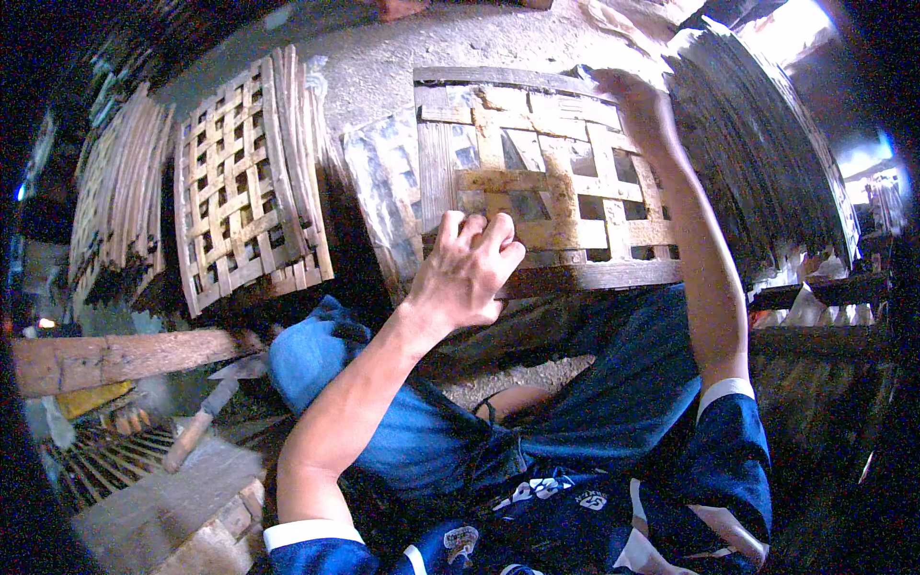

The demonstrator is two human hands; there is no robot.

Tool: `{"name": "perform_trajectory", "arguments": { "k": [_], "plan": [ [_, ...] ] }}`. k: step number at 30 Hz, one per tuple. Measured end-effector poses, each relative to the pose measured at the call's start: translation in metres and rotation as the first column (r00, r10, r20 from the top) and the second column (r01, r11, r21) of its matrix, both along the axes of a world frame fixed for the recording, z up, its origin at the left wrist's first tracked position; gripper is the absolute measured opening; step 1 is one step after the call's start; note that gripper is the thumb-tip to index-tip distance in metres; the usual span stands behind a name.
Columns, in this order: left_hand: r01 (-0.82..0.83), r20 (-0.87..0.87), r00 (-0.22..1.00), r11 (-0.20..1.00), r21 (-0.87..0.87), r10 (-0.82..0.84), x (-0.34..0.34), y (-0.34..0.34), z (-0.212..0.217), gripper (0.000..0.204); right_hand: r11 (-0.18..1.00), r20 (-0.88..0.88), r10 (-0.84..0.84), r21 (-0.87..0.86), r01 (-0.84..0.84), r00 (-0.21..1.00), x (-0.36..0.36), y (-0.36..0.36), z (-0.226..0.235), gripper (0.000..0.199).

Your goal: The person sits on the floor and assembles a wooden lattice frame by hand. They pick up a frame, place it on a plastic sheet, and press the slats into place. The person then lifts the frame to inspect it and places it back down.

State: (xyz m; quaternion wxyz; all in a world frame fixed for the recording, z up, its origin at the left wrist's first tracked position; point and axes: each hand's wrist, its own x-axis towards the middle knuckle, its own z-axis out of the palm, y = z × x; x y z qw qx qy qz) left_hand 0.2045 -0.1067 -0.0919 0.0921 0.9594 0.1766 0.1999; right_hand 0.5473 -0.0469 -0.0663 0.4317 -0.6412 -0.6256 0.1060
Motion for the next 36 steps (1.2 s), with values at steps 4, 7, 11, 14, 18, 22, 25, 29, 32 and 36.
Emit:
{"name": "perform_trajectory", "arguments": {
  "k": [4, 7, 11, 14, 18, 22, 25, 29, 32, 36],
  "plan": [
    [-0.019, 0.026, 0.999, 1.0, -0.025, 0.019, -0.003, -0.001, 0.0, 0.044, 0.811, -0.686, -0.231, 0.255, 0.526, 0.69, 0.08, -0.022, 0.041, 0.032],
    [-0.031, -0.028, 0.999, 0.999, -0.012, 0.031, 0.0, -0.002, 0.0, 0.045, 0.703, -0.917, -0.268, 0.025, 0.711, 0.297, 0.149, -0.057, 0.03, 0.026],
    [-0.029, -0.039, 0.999, 0.999, -0.026, 0.028, -0.001, 0.0, -0.002, 0.043, 0.695, -0.968, -0.198, -0.03, 0.718, 0.151, 0.138, -0.073, 0.024, 0.018],
    [-0.021, -0.013, 1.0, 1.0, -0.02, 0.021, 0.001, -0.001, -0.004, 0.041, 0.734, -0.963, -0.187, -0.007, 0.679, 0.192, 0.085, -0.063, 0.05, 0.02],
    [0.021, -0.021, 1.0, 0.999, -0.029, -0.022, 0.011, 0.001, -0.005, 0.038, 0.882, -0.526, -0.269, 0.203, 0.426, 0.807, 0.106, -0.048, 0.018, 0.031],
    [0.051, -0.024, 0.998, 0.999, -0.004, -0.051, 0.021, -0.001, -0.006, 0.034, 0.984, 0.009, 0.108, -0.145, -0.105, 0.994, 0.02, -0.029, 0.0, 0.028],
    [0.013, -0.112, 0.994, 1.0, 0.005, -0.013, 0.011, -0.002, -0.005, 0.022, 0.898, 0.264, 0.429, -0.227, -0.377, 0.864, -0.078, -0.024, -0.01, 0.033],
    [0.01, -0.116, 0.993, 1.0, 0.024, -0.007, 0.014, -0.003, -0.005, 0.017, 0.843, 0.286, 0.448, -0.452, -0.294, 0.847, -0.104, -0.023, -0.013, 0.035],
    [0.017, -0.1, 0.995, 0.999, 0.029, -0.014, 0.016, -0.002, -0.002, 0.017, 0.827, 0.241, 0.409, -0.507, -0.245, 0.88, -0.1, -0.021, -0.02, 0.035],
    [0.008, -0.056, 0.998, 0.999, 0.036, -0.006, 0.017, -0.002, -0.003, 0.013, 0.795, 0.136, 0.418, -0.533, -0.289, 0.898, -0.1, -0.017, -0.022, 0.035]
  ]
}}
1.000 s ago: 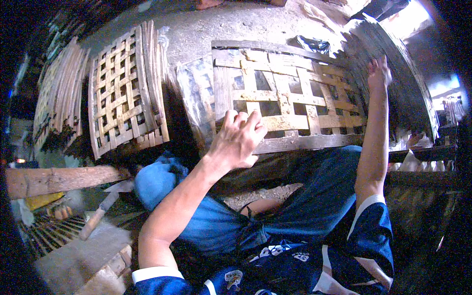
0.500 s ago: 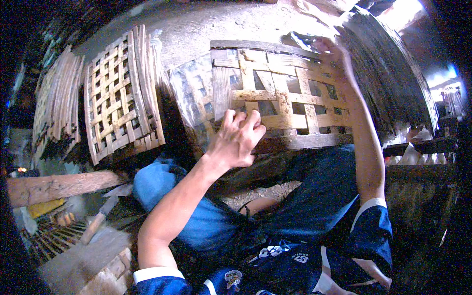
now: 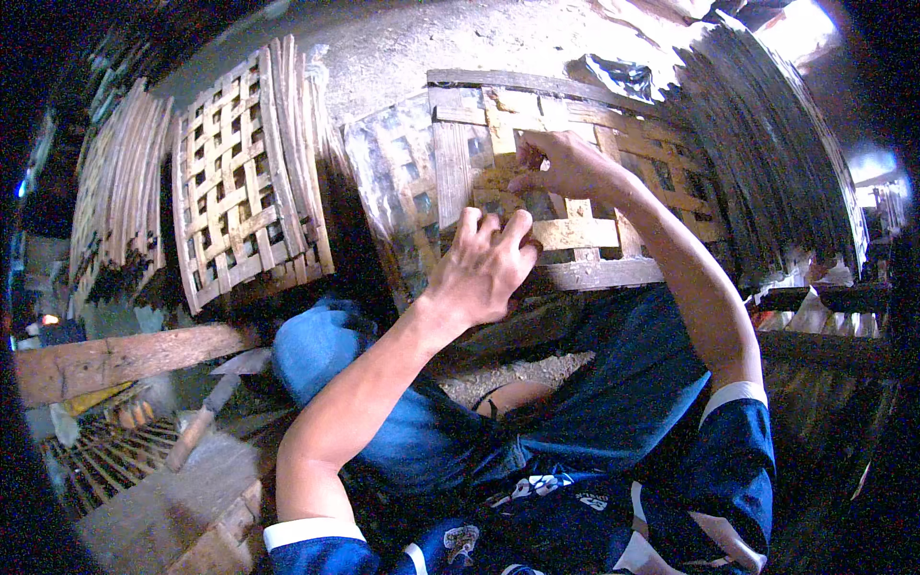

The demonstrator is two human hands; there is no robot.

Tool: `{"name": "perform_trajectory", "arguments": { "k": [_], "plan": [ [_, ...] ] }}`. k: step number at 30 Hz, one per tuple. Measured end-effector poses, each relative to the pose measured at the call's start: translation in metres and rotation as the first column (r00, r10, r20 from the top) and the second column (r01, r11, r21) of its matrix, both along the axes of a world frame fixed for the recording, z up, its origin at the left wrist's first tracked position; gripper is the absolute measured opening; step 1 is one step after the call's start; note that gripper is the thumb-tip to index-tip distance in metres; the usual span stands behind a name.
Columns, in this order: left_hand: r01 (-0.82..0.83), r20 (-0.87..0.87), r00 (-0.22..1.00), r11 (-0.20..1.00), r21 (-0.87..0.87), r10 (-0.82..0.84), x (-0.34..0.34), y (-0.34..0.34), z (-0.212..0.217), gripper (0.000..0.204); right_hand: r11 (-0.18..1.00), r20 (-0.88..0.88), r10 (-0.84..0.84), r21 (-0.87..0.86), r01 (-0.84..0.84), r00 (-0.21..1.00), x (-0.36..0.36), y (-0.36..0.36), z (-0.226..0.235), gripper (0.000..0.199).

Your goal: The person sits on the floor and assembles a wooden lattice frame by hand. They pick up a frame, place it on a plastic sheet, and press the slats into place. The person then lifts the frame to inspect it and places it back down.

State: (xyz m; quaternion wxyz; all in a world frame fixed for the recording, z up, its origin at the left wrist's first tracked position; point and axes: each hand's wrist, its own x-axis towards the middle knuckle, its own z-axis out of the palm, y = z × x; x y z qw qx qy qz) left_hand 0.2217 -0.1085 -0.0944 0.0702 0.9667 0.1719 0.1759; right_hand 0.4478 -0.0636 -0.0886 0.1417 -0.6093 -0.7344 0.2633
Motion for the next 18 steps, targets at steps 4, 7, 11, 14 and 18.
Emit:
{"name": "perform_trajectory", "arguments": {
  "k": [4, 7, 11, 14, 18],
  "plan": [
    [-0.013, 0.018, 1.0, 1.0, 0.017, 0.013, -0.001, 0.0, -0.004, 0.014, 0.992, -0.02, 0.056, 0.112, -0.053, 0.998, -0.003, -0.001, -0.005, 0.036],
    [-0.014, 0.005, 1.0, 1.0, 0.005, 0.014, -0.002, 0.0, -0.002, 0.018, 0.99, -0.005, 0.07, 0.127, -0.069, 0.998, -0.007, -0.003, -0.002, 0.034],
    [-0.008, 0.065, 0.998, 0.998, -0.056, 0.012, 0.001, -0.004, 0.0, 0.024, 0.978, 0.085, -0.177, 0.124, 0.166, 0.981, -0.008, 0.003, -0.009, 0.028],
    [-0.016, 0.056, 0.998, 0.996, -0.087, 0.02, 0.0, -0.002, 0.0, 0.027, 0.98, 0.003, -0.077, 0.185, 0.075, 0.997, -0.004, 0.008, -0.005, 0.025],
    [-0.029, 0.003, 1.0, 0.999, -0.018, 0.029, -0.001, -0.004, -0.003, 0.03, 0.902, 0.002, 0.171, 0.401, -0.158, 0.985, -0.013, -0.001, -0.002, 0.028]
  ]
}}
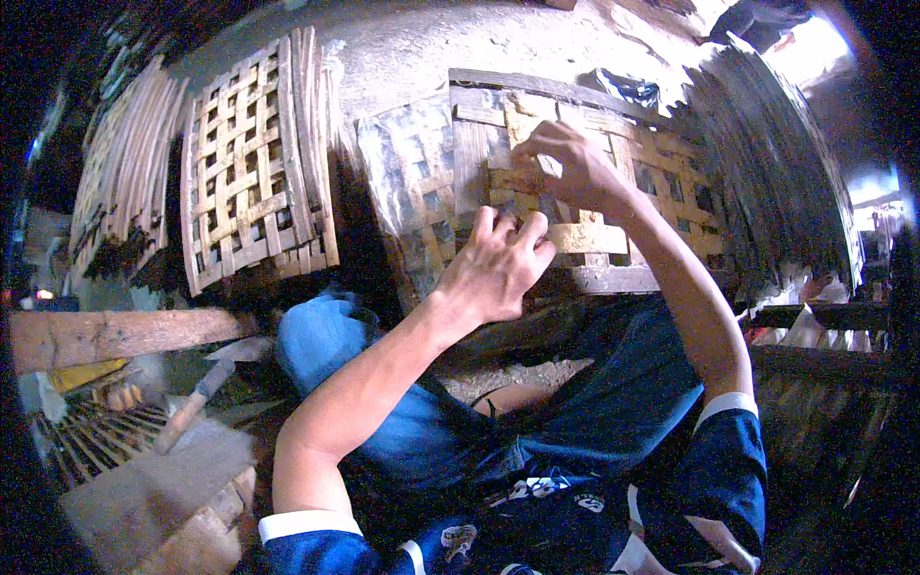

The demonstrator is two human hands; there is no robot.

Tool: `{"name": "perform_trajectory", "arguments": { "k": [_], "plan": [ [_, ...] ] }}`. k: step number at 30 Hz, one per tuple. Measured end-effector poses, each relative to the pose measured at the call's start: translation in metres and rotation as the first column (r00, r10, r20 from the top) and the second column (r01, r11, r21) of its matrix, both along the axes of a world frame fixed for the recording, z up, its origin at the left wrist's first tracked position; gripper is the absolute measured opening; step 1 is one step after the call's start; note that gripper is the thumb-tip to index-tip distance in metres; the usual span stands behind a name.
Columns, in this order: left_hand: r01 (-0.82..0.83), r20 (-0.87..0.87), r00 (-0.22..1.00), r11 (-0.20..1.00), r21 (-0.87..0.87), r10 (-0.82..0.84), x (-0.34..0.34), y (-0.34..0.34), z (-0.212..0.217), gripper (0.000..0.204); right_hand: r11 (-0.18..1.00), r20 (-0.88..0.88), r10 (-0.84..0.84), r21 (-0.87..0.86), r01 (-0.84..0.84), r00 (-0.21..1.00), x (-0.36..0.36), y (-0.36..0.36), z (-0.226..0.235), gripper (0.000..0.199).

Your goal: The person sits on the floor and assembles a wooden lattice frame by hand. They pick up a frame, place it on a plastic sheet, and press the slats into place. The person then lifts the frame to inspect it and places it back down.

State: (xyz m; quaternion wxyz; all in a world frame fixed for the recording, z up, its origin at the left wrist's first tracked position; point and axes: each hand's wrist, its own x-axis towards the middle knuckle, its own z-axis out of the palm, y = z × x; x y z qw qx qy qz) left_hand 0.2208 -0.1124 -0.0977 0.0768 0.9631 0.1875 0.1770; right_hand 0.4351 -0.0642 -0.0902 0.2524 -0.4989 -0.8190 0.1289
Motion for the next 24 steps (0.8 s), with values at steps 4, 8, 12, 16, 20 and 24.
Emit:
{"name": "perform_trajectory", "arguments": {
  "k": [4, 8, 12, 16, 20, 24],
  "plan": [
    [-0.009, -0.08, 0.997, 1.0, -0.014, 0.008, -0.001, -0.003, 0.003, 0.033, 0.995, 0.099, 0.081, 0.046, -0.086, 0.992, -0.013, -0.006, 0.002, 0.028],
    [-0.007, -0.067, 0.998, 0.999, -0.049, 0.004, -0.002, -0.003, 0.002, 0.034, 0.997, 0.129, 0.054, 0.04, -0.06, 0.99, -0.016, -0.009, -0.004, 0.022],
    [-0.013, -0.075, 0.997, 0.997, -0.077, 0.008, -0.003, -0.003, 0.006, 0.033, 0.991, 0.217, 0.079, 0.092, -0.1, 0.973, -0.022, -0.015, -0.003, 0.018],
    [-0.001, -0.012, 1.0, 1.0, -0.013, 0.0, -0.004, 0.003, 0.003, 0.036, 0.965, 0.13, 0.111, 0.225, -0.138, 0.985, -0.005, -0.008, -0.005, 0.019],
    [-0.031, 0.003, 1.0, 0.998, 0.059, 0.031, -0.012, 0.012, 0.015, 0.041, 0.973, 0.304, -0.136, 0.222, 0.069, 0.943, 0.066, 0.005, 0.001, 0.056],
    [-0.066, 0.042, 0.997, 0.998, -0.001, 0.066, -0.023, 0.018, 0.026, 0.048, 0.836, 0.696, -0.502, 0.237, 0.495, 0.514, 0.205, -0.005, -0.024, 0.067]
  ]
}}
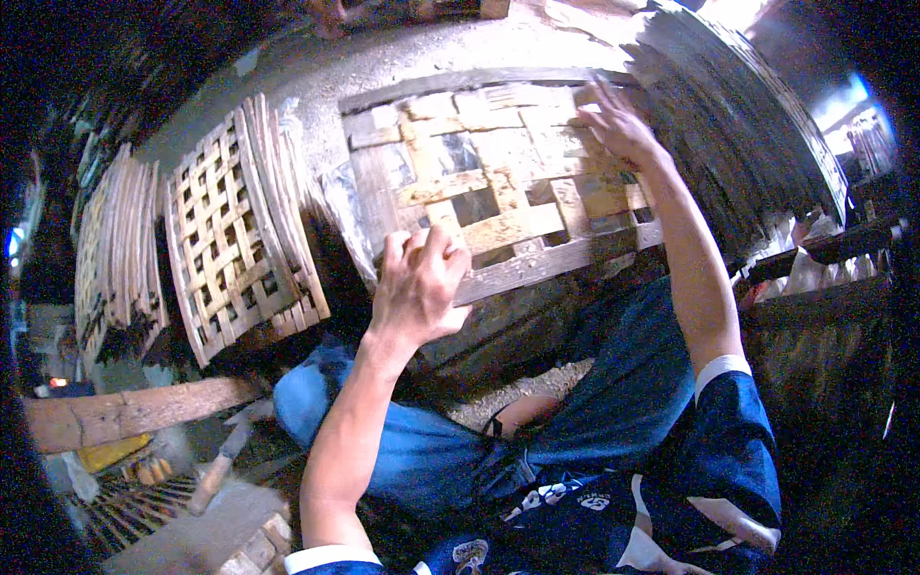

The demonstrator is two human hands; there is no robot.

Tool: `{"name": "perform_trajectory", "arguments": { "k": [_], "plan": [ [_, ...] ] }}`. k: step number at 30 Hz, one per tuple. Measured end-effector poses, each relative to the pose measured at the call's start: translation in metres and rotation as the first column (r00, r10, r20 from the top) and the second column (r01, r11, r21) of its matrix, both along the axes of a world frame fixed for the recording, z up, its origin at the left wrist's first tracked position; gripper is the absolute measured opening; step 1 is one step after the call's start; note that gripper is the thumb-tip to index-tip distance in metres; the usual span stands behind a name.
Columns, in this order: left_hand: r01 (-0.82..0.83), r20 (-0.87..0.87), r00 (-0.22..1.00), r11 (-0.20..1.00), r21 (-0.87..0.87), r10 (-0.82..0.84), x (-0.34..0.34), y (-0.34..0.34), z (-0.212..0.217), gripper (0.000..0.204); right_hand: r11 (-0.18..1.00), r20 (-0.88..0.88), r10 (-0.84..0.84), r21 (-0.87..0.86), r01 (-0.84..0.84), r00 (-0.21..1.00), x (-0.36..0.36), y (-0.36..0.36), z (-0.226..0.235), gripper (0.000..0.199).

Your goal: The person sits on the floor and assembles a wooden lattice frame by hand. They pick up a frame, place it on a plastic sheet, and press the slats into place. The person then lifts the frame to inspect it and places it back down.

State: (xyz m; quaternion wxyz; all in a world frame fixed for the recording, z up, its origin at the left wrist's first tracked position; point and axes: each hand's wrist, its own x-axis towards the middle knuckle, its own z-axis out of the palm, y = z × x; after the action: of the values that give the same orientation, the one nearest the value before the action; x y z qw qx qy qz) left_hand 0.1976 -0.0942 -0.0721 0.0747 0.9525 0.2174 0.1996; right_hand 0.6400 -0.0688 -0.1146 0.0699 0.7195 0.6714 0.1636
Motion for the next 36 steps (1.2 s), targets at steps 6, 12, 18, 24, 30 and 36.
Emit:
{"name": "perform_trajectory", "arguments": {
  "k": [6, 12, 18, 24, 30, 36],
  "plan": [
    [-0.057, -0.062, 0.996, 0.997, 0.054, 0.06, -0.013, -0.005, -0.006, 0.049, 0.916, -0.545, -0.28, 0.095, 0.39, 0.79, 0.013, -0.026, 0.024, 0.066],
    [0.019, -0.017, 1.0, 0.996, 0.085, -0.017, 0.0, -0.015, -0.013, 0.033, 0.807, -0.365, 0.234, 0.59, 0.029, 0.901, -0.078, 0.01, 0.053, 0.025],
    [0.064, 0.061, 0.995, 0.983, 0.171, -0.075, 0.011, -0.02, -0.019, 0.008, 0.907, -0.56, 0.094, 0.39, 0.161, 0.823, -0.141, 0.02, 0.064, 0.036],
    [0.074, 0.057, 0.995, 0.979, 0.189, -0.086, 0.016, -0.022, -0.013, 0.011, 0.903, -0.678, -0.127, 0.223, 0.367, 0.724, -0.124, 0.029, 0.06, 0.054],
    [0.083, 0.087, 0.991, 0.97, 0.228, -0.105, 0.017, -0.024, -0.011, 0.007, 0.903, -0.648, -0.129, 0.237, 0.359, 0.751, -0.144, 0.029, 0.079, 0.056],
    [0.068, 0.077, 0.993, 0.953, 0.295, -0.094, 0.018, -0.027, -0.009, 0.006, 0.883, -0.583, -0.209, 0.232, 0.408, 0.785, -0.145, 0.042, 0.082, 0.044]
  ]
}}
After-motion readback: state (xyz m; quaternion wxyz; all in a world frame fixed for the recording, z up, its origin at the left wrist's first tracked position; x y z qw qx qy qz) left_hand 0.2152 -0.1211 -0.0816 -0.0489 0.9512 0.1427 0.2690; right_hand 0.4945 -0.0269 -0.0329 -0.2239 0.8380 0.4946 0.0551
